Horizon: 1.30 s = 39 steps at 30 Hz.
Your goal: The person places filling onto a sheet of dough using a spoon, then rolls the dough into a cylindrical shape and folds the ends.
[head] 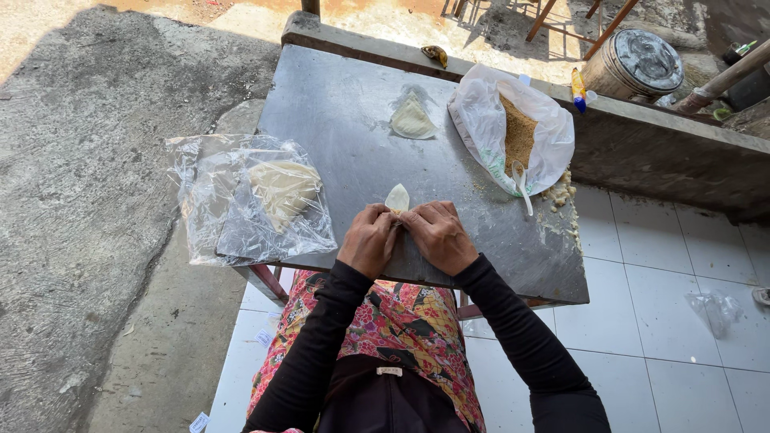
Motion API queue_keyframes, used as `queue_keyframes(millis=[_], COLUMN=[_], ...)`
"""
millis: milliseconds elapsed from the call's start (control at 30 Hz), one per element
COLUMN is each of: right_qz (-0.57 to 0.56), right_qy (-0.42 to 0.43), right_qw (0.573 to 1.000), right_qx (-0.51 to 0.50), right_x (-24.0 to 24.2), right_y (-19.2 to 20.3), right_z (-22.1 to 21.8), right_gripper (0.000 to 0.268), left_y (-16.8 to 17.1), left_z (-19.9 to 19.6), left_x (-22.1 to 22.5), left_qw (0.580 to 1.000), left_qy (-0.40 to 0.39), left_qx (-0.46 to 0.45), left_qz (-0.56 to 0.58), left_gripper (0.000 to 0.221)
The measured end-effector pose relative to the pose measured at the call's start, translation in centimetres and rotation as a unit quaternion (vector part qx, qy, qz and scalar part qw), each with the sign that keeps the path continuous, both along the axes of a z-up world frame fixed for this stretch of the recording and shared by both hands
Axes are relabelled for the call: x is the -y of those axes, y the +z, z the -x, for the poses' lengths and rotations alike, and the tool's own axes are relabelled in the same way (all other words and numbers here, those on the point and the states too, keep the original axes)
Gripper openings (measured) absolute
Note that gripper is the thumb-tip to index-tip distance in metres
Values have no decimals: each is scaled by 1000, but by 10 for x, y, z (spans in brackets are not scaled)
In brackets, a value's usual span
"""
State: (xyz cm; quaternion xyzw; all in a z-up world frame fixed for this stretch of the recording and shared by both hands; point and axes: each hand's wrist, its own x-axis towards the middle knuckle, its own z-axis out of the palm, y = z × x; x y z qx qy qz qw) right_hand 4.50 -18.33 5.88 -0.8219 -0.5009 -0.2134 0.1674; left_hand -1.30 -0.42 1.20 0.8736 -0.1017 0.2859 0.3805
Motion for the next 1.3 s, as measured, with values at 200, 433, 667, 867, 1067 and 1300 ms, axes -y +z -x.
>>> queue_keyframes(millis=[200,433,667,867,1067,1300], right_qz=[-36,-86,-133,-73,-21,-54], right_qy=[-34,-125,-174,-113,-105,-107], right_qw=[998,968,920,984,987,985], right_qx=[-27,-202,-325,-120,-120,-123], right_x=[4,-2,-8,-8,-6,-9], right_y=[-7,-16,-10,-5,-1,-15], right_z=[19,0,-1,16,11,8], right_gripper=[24,16,25,12,15,13], left_y=[-10,-7,3,2,1,-13], left_z=[-1,-21,-27,-25,-21,-31], left_x=[-4,-5,-11,-11,-19,-11], left_qw=[999,992,982,985,994,989], left_qy=[-29,-1,7,2,-46,-14], left_qx=[-20,-124,-164,-146,-98,-145], left_qz=[-13,23,95,95,27,-28], left_gripper=[13,12,25,16,16,14])
